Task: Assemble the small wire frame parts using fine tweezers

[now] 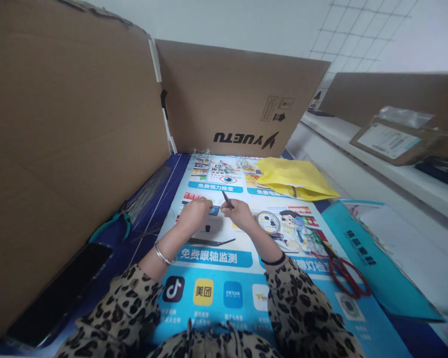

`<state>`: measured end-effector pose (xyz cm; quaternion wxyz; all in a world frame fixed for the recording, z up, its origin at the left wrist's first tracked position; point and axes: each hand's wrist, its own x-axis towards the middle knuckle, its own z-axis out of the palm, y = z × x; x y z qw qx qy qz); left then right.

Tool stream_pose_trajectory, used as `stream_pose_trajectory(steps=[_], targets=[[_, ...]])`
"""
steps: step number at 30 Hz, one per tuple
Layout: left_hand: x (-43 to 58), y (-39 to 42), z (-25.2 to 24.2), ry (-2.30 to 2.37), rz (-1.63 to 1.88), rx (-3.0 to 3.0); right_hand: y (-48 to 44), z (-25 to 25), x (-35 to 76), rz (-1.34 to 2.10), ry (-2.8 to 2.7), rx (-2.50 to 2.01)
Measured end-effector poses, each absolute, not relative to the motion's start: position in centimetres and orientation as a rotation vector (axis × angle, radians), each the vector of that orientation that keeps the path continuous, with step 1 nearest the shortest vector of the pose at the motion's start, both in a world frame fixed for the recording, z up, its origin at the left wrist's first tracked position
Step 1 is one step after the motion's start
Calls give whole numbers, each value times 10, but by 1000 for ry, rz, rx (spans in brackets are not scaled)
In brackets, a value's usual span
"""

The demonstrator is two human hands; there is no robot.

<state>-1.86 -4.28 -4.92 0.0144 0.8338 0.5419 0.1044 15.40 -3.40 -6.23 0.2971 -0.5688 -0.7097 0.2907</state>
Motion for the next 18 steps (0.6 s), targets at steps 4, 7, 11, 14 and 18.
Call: stream_pose_trajectory(steps=[4,7,11,14,18], targets=[[-19,-45,-49,1709,297,2626,-37,-57,154,625,-2058,-1494],[-17,-49,-47,1698,297,2684,-38,-55,154,513,-2134,-1511],[-15,-52,-45,1687,310,2712,-38,-57,154,441,-2206,-1583],[-14,-53,-44,1687,290,2732,-37,-61,154,414,-2242,-1626],[-13,-54,-44,1693,281,2755,-38,-63,154,492,-2215,-1575]])
